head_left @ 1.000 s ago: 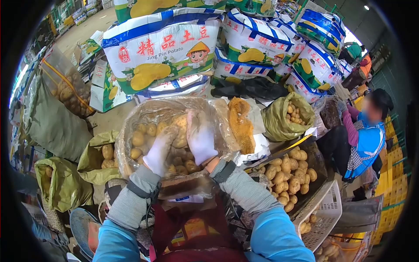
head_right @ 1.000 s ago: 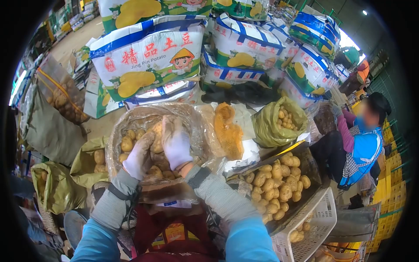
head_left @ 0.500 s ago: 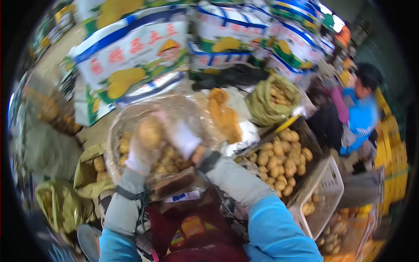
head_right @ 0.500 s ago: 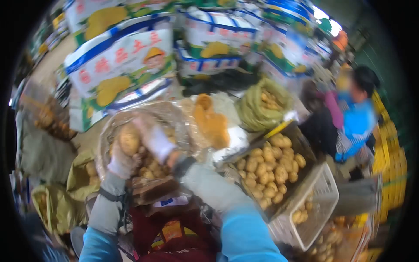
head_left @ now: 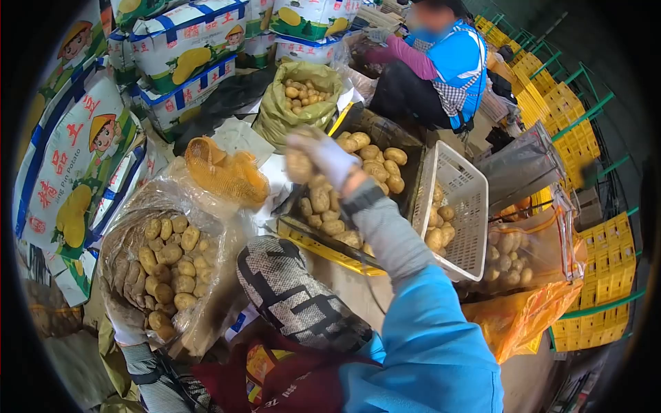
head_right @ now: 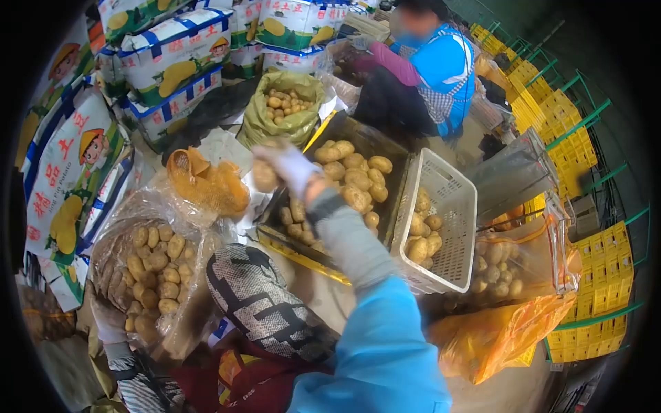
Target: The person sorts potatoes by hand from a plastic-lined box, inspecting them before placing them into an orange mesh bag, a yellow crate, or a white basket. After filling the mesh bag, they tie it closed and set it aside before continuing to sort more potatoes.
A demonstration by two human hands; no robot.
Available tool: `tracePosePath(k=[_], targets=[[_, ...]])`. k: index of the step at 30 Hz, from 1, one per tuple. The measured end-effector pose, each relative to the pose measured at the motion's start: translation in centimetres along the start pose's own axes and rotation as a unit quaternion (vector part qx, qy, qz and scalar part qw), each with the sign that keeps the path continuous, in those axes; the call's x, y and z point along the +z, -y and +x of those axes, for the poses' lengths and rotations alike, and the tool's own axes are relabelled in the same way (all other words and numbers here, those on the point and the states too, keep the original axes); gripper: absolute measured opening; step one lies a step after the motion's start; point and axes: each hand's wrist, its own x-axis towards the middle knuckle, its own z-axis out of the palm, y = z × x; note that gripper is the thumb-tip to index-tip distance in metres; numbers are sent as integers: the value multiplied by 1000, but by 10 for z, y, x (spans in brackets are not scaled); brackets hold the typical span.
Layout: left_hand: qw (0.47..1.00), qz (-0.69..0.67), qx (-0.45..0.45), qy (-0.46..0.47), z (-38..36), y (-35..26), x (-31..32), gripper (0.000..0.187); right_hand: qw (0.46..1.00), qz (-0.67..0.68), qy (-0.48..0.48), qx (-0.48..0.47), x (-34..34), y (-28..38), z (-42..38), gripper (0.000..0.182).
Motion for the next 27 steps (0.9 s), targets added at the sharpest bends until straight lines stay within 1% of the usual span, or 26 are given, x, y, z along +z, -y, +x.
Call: tracePosePath(k=[1, 2, 4, 5, 7, 9, 10, 11, 12, 13, 14, 15, 16, 17, 18, 20, 21, 22, 23, 24, 25, 26, 27], targets=[[998, 25, 26, 48, 3, 3, -12, 58, 993, 48, -60, 90, -27, -8, -17, 61], [993, 53, 50, 95, 10, 9, -33, 56, 991, -10, -105, 86, -43, -26, -25, 65], [991, 65, 42, 113, 15, 15, -44, 58, 968, -126, -197, 92, -74, -63, -41, 80], [989, 71, 37, 122, 17, 18, -48, 60, 940, -217, -224, 141, -87, -88, -30, 85], [996, 29, -9, 84, 17, 18, -37, 59, 933, -301, -165, 109, -129, -183, 7, 80], [996, -14, -67, 58, 11, 9, -15, 56, 932, -315, -96, 153, -144, -225, 21, 76], [995, -28, -66, 76, 16, 10, -18, 54, 929, -326, -48, 171, -138, -234, 31, 75], [994, -45, -58, 86, 22, 10, -30, 54, 934, -281, -26, 218, -116, -199, 23, 67], [993, -63, -47, 89, 25, 9, -47, 54, 955, -181, -60, 227, -83, -158, 11, 60], [994, -74, -27, 80, 22, 6, -59, 55, 953, -206, -90, 205, -62, -129, 12, 47], [994, -85, -7, 71, 19, 4, -70, 56, 957, -271, -51, 90, -71, -126, 30, 34], [995, -88, 18, 53, 15, 3, -70, 57, 955, -276, -109, -19, -67, -123, 49, 19], [991, -123, 21, 38, 8, -4, -69, 57, 953, -269, -122, -59, -48, -97, 58, 13], [987, -158, 24, 29, 2, -13, -68, 57, 967, -202, -120, -98, -31, -81, 74, 11], [985, -170, 34, 5, -4, -20, -66, 58, 966, -200, -102, -124, 4, -54, 78, 14], [979, -194, 48, -31, -14, -35, -63, 61, 967, -249, 12, -44, 83, -1, 74, 29], [975, -214, 56, -23, -16, -40, -68, 61, 959, -276, 61, 3, 128, 9, 69, 38], [970, -234, 64, -13, -18, -45, -75, 61, 928, -336, 161, 3, 169, 5, 69, 41], [964, -254, 72, -3, -20, -48, -81, 62, 883, -391, 259, 3, 208, -3, 66, 47], [959, -275, 75, 2, -22, -50, -86, 61, 838, -413, 357, -3, 244, -19, 62, 45], [956, -284, 75, 7, -23, -51, -91, 60, 754, -469, 444, -121, 271, -60, 77, 47], [953, -293, 77, 13, -25, -52, -94, 60, 701, -533, 461, -112, 315, -73, 55, 53], [950, -302, 78, 19, -27, -52, -95, 60, 665, -580, 461, -92, 355, -89, 33, 56]])
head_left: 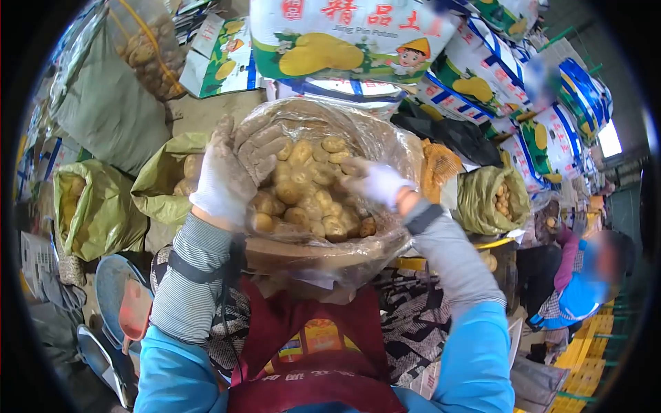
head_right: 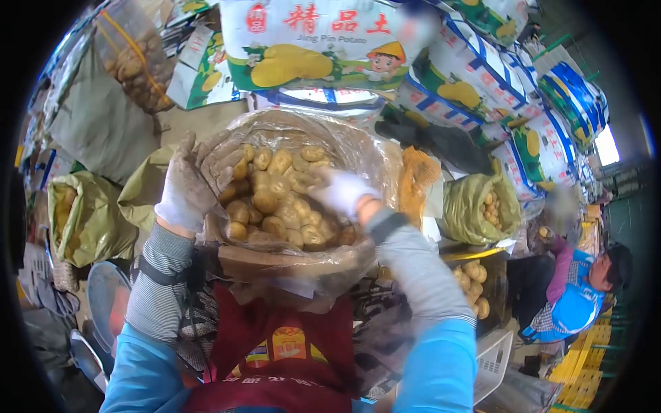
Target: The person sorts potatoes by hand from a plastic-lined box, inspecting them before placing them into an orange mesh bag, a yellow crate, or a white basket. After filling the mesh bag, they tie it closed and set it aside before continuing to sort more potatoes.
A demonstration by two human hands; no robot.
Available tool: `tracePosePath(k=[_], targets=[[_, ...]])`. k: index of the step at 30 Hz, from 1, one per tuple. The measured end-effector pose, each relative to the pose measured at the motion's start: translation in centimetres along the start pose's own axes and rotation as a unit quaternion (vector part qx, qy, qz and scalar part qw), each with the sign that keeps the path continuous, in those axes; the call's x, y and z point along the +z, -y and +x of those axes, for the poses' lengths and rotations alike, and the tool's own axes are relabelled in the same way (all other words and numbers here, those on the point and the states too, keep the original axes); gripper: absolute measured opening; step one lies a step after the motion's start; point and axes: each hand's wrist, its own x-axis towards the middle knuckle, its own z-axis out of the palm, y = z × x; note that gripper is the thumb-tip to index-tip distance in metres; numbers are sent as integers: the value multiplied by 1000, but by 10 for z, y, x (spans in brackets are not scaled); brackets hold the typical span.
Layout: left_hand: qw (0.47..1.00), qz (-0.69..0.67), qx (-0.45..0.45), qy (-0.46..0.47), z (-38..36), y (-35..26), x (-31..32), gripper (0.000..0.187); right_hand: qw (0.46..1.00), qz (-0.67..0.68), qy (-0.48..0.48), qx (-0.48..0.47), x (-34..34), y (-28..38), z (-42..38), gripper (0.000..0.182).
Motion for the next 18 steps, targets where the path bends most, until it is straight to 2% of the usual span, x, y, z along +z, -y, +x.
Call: tracePosePath(k=[1, 2, 4, 5, 8, 9, 10, 12, 13, 14, 15, 16, 18], targets=[[999, 11, 6, -30, -3, 0, 6, 61, 996, -74, -5, -41, 40, -2, 41, 57], [998, 22, 16, -52, -4, -1, 10, 60, 991, -116, -4, -63, 62, 27, 56, 51], [994, 43, 29, -98, -7, -2, 18, 60, 976, -212, 36, -38, 128, 41, 104, 45], [993, 42, 27, -105, -11, -3, 25, 58, 952, -295, 80, -27, 158, 42, 124, 40], [996, 21, 17, -89, -13, -3, 18, 56, 978, -208, -19, -23, 208, 21, 150, 39], [996, 14, 20, -82, -12, -3, 16, 55, 983, -182, 5, 20, 204, 18, 153, 46], [997, 14, 23, -73, -13, -1, 11, 53, 998, -49, 27, 8, 196, 8, 148, 49], [998, 17, 32, -43, -12, 1, 5, 51, 975, 214, 57, -17, 160, -5, 130, 54], [998, 31, 41, -47, -12, 3, 5, 48, 936, 351, 4, -17, 155, -15, 123, 56], [997, 46, 49, -49, -12, 7, 6, 46, 839, 542, 41, 11, 137, -20, 112, 59], [995, 63, 55, -50, -11, 12, 9, 44, 758, 645, 100, 2, 112, -19, 90, 62], [994, 76, 65, -47, -11, 18, 13, 41, 661, 734, 154, -9, 86, -15, 63, 66], [990, 107, 82, -32, -8, 33, 23, 36, 565, 799, 203, -39, 47, -14, 19, 68]])
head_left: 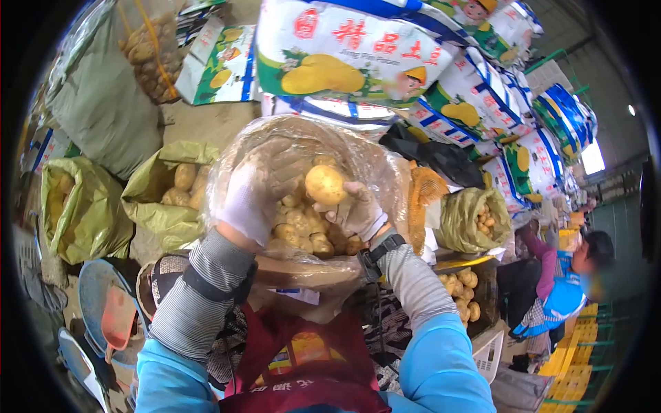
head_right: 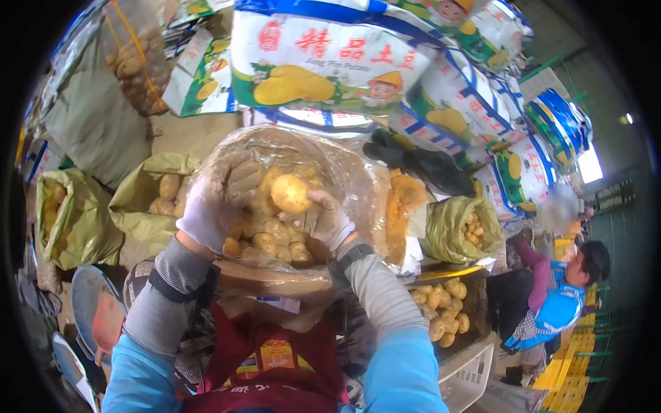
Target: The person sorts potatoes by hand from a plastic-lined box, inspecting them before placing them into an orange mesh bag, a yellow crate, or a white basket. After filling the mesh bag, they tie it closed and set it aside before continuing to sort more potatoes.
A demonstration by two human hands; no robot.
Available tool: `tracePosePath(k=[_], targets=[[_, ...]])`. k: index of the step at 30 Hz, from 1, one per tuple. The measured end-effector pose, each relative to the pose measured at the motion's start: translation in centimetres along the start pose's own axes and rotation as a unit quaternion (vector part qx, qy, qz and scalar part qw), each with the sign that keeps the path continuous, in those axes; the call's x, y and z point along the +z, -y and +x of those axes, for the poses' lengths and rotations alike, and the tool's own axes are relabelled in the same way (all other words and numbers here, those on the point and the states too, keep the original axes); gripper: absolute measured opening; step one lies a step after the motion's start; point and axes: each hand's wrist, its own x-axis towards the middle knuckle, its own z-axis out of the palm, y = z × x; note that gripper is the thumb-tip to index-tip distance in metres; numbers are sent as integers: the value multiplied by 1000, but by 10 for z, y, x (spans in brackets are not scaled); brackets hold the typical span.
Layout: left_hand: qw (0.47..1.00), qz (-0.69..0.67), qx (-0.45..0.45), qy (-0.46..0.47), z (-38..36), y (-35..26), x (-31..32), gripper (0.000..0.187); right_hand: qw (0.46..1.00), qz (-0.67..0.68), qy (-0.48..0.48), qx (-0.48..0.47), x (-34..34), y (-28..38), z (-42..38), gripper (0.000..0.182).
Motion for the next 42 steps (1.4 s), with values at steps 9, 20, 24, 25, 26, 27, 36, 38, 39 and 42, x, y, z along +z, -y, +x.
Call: tracePosePath(k=[9, 20, 24, 25, 26, 27, 36, 38, 39, 42], targets=[[970, 195, -80, 123, -14, 76, 73, 53, 917, -251, -128, -283, 68, -3, -120, 78], [923, 307, 34, 228, 36, 105, 53, 43, 714, -470, -231, -465, 40, 3, -104, 73], [940, 221, -117, 234, 58, 102, 29, 52, 827, -127, -223, -501, 97, 16, -213, 74], [945, 201, -142, 214, 68, 107, 19, 53, 766, -153, -298, -549, 101, 15, -251, 73], [947, 178, -176, 200, 80, 114, 8, 54, 695, -179, -374, -588, 109, 8, -299, 73], [946, 152, -214, 192, 93, 121, -5, 55, 605, -216, -430, -634, 116, -2, -346, 73], [825, 476, -87, 292, 153, 126, -120, 59, -313, -345, -720, -514, 203, -192, -762, 81], [853, 293, -227, 367, 132, 121, -89, 58, -411, -202, -884, -98, 199, -247, -810, 76], [854, 191, -286, 391, 117, 116, -67, 57, -347, -163, -915, -126, 192, -268, -823, 70], [936, 149, -187, 260, 49, 87, -21, 52, -337, -228, -907, -104, 155, -267, -820, 24]])
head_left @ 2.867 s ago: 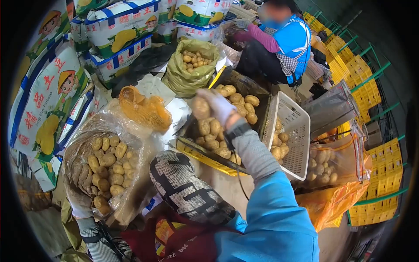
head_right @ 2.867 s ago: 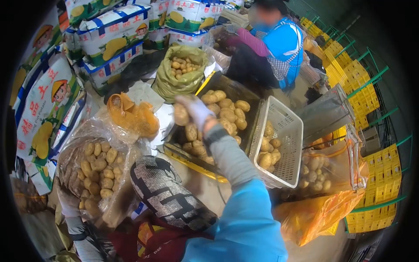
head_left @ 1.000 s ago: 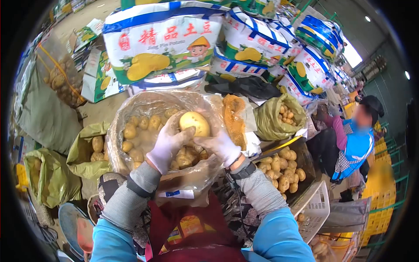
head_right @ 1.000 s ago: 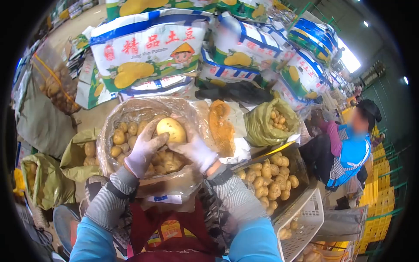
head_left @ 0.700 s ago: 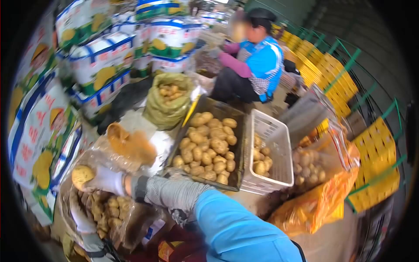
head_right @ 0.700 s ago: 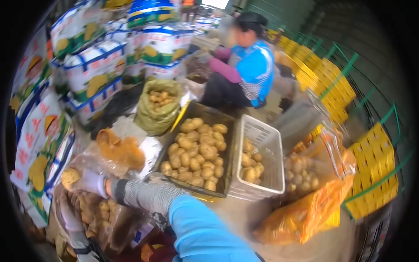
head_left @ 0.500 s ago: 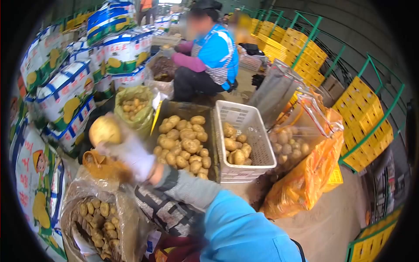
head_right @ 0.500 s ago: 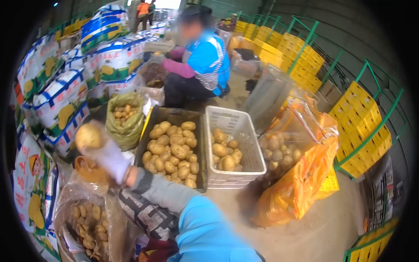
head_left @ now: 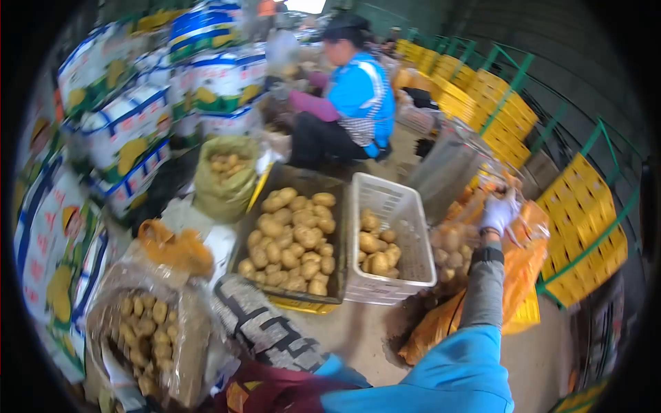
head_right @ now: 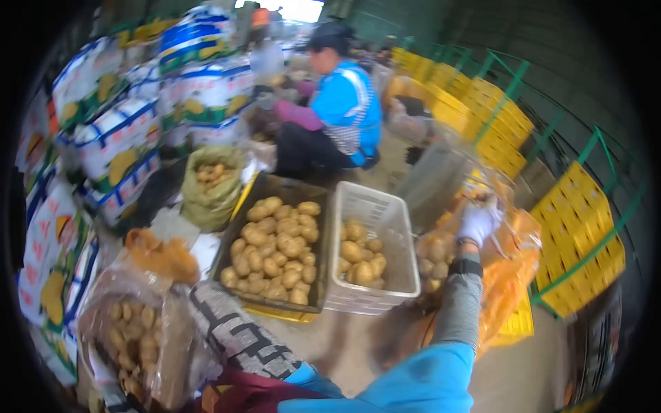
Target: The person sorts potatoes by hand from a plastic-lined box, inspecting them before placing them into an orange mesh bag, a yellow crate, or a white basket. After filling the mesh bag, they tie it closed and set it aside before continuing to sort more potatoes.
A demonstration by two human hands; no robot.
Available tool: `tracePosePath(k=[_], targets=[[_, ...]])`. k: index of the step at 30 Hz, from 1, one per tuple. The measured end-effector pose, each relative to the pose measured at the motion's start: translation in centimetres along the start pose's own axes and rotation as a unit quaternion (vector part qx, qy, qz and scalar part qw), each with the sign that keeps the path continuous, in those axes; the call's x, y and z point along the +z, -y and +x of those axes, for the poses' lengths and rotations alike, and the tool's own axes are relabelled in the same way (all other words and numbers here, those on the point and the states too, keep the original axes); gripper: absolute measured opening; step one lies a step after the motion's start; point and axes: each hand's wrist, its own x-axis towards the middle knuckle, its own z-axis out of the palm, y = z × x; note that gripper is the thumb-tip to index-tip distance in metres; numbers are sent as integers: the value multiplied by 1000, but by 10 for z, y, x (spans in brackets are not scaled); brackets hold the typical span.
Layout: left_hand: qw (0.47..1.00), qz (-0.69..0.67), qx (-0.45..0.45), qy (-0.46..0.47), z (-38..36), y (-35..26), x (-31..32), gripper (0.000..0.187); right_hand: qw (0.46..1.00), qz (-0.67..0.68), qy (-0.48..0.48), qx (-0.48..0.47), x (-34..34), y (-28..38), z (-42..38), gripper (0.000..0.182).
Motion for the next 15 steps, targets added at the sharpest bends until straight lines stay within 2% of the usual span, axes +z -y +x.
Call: tracePosePath(k=[1, 2, 3, 4, 5, 6, 7, 8, 9, 10, 11, 12, 13, 14, 15], targets=[[999, 25, 13, -44, -3, -8, 5, 50, 990, 143, 15, -3, 35, 4, -15, 11], [996, 45, 26, -77, -7, -14, 8, 48, 974, 212, 75, -3, 59, 23, -30, 11], [992, 51, 41, -108, -16, -19, 7, 46, 928, 342, 140, 50, 65, 72, -50, 14], [987, 53, 65, -134, -25, -25, 9, 44, 860, 452, 209, 109, 63, 122, -67, 18], [989, 21, 47, -140, -22, -26, -27, 39, 780, 539, 293, 124, 78, 164, -87, 20], [976, 7, 107, -189, -31, -30, -8, 36, 690, 607, 370, 139, 90, 212, -106, 22], [973, -29, 132, -189, -34, -38, 1, 37, 660, 600, 442, 95, 78, 275, -134, 21], [970, -2, 145, -196, -44, -46, 15, 44, 631, 589, 503, 48, 50, 333, -165, 22], [966, -42, 137, -217, -51, -55, 21, 45, 582, 570, 578, -38, 5, 391, -198, 29], [960, -25, 129, -248, -54, -63, 20, 45, 536, 538, 622, -189, -35, 438, -229, 38], [959, -34, 129, -249, -60, -67, 15, 44, 424, 565, 672, -224, -61, 476, -274, 42], [960, -43, 126, -245, -65, -70, 9, 43, 374, 534, 659, -374, -93, 510, -313, 38], [957, -62, 139, -246, -68, -72, 4, 43, 415, 418, 624, -514, -150, 538, -340, 36], [954, -81, 152, -245, -72, -73, 0, 43, 333, 438, 562, -617, -185, 555, -377, 39], [950, -100, 166, -245, -75, -74, -7, 43, 262, 435, 526, -683, -217, 572, -416, 42]])
